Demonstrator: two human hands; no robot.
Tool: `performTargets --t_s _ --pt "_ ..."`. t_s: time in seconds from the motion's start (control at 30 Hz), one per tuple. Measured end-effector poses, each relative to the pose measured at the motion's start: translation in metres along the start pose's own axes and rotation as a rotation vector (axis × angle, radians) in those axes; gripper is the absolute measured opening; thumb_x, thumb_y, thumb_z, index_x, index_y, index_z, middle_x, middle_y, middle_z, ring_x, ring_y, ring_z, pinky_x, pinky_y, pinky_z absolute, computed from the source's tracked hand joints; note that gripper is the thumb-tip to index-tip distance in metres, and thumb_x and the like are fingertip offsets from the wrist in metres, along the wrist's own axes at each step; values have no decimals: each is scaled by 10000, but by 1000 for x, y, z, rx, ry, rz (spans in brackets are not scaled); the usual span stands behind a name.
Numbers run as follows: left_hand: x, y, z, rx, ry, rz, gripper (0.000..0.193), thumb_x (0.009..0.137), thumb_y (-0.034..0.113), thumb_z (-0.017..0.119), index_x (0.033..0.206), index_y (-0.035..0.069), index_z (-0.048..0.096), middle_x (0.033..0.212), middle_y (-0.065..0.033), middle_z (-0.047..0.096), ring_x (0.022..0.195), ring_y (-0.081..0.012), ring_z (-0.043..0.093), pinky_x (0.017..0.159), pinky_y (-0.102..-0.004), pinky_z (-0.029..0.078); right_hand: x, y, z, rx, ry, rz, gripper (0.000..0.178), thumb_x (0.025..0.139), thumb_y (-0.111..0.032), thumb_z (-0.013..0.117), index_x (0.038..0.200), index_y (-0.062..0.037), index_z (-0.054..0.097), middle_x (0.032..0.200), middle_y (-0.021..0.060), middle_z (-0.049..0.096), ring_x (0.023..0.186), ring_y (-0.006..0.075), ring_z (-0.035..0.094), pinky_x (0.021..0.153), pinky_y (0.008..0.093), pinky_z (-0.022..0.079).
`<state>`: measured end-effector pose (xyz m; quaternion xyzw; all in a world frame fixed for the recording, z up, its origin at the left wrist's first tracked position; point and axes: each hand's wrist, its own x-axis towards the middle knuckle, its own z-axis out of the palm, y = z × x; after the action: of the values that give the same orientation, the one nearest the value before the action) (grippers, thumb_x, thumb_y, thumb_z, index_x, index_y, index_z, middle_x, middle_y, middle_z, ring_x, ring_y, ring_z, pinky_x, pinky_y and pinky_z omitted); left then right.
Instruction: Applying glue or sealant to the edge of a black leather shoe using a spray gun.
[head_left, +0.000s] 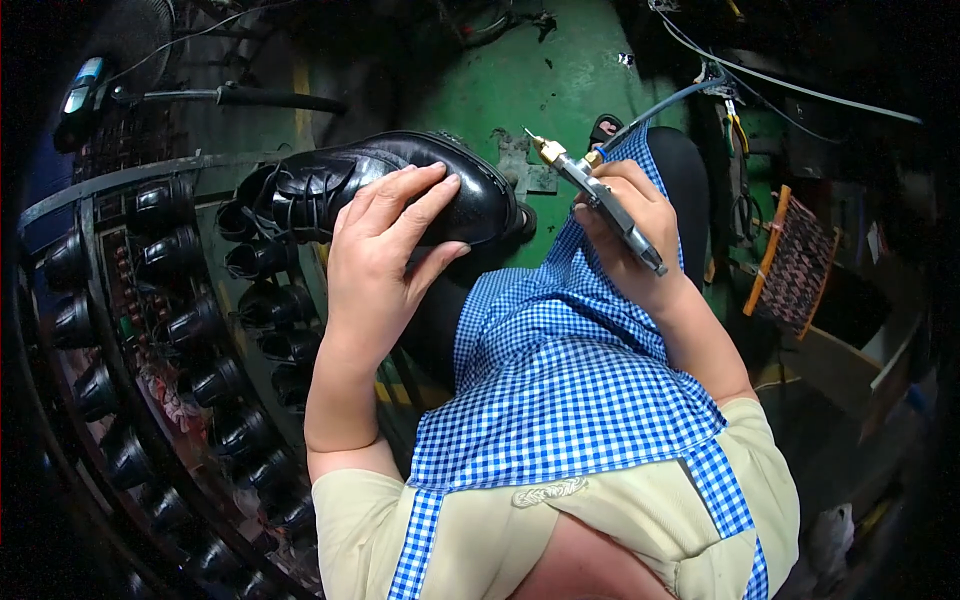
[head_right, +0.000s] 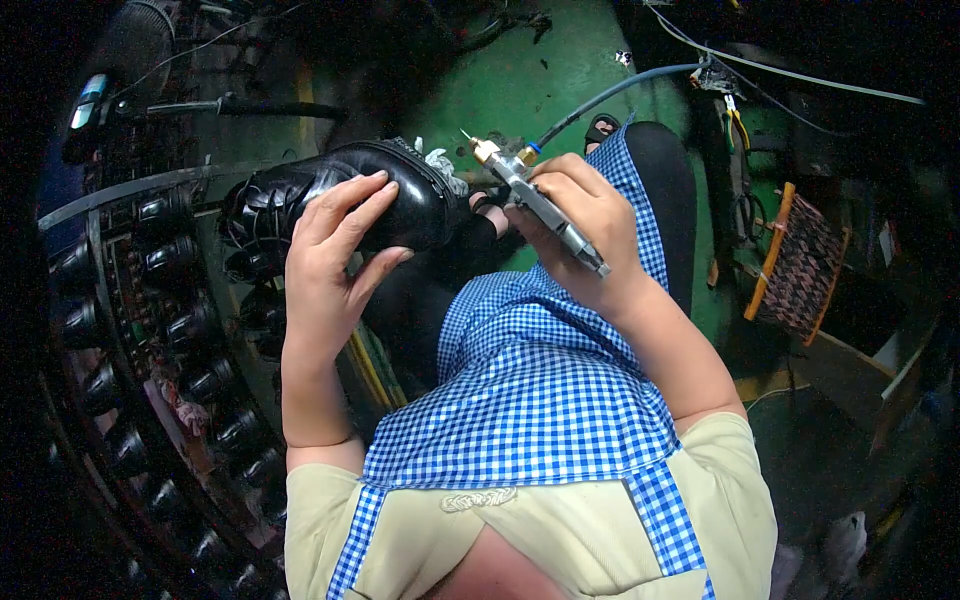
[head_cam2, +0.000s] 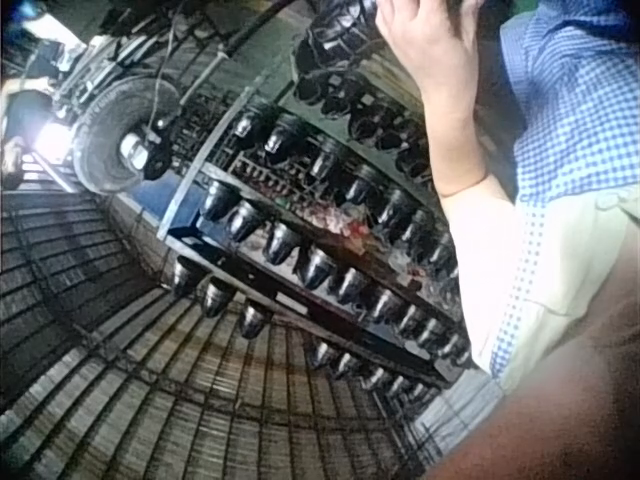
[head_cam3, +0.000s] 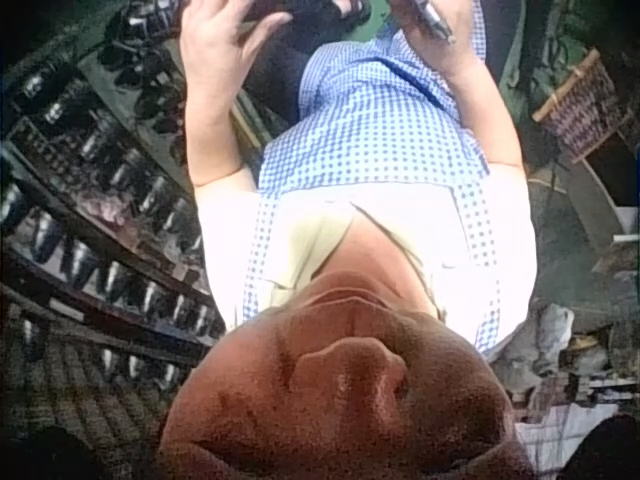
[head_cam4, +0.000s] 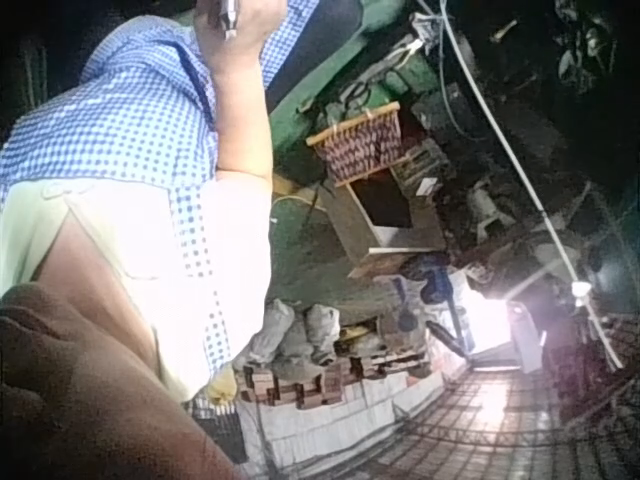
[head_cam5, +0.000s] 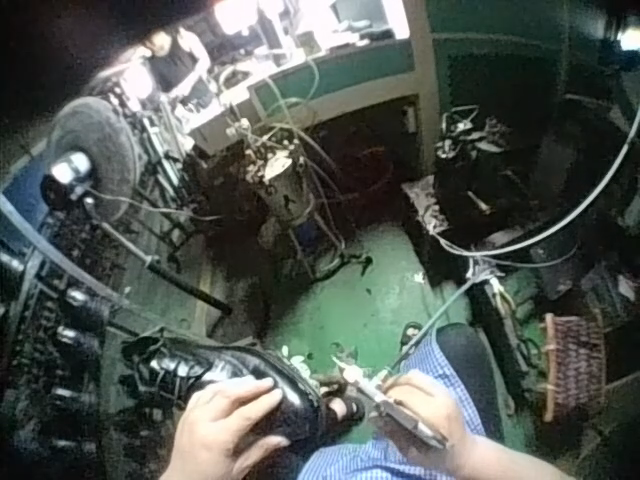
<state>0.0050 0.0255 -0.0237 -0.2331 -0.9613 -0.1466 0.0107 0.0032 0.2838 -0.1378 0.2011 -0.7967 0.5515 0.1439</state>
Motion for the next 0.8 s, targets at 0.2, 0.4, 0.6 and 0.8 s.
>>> performTargets --t_s 0.2,0.4,0.6,0.8 --pt "-6 -6 0 -33 -5 17 591 759 221 856 1321 103 718 1364 -94 684 1294 -333 614 1113 -455 464 -3 9 14 -107 -102 82 203 850 -39 798 985 6 654 1015 148 662 870 323 682 790 361 566" --pt "-12 -9 1 -61 -20 27 578 758 212 854 1312 112 723 1382 -92 680 1327 -331 603 1140 -476 446 8 5 27 407 -205 407 176 1036 -122 667 1182 -25 655 1111 73 704 968 157 706 766 300 559" --pt "-21 -12 -7 -89 -93 46 590 760 165 845 1332 147 701 1404 -65 665 1375 -313 571 1231 -545 321 22 7 32 602 -259 494 222 1077 -203 624 1215 -30 632 1130 52 711 974 143 702 770 262 560" --pt "-41 -1 -15 -89 -157 -14 562 780 64 794 1327 140 691 1410 -55 654 1408 -293 546 1252 -554 268 9 31 55 127 -229 239 250 977 -152 736 1159 -36 609 898 148 692 752 279 688 686 359 533"
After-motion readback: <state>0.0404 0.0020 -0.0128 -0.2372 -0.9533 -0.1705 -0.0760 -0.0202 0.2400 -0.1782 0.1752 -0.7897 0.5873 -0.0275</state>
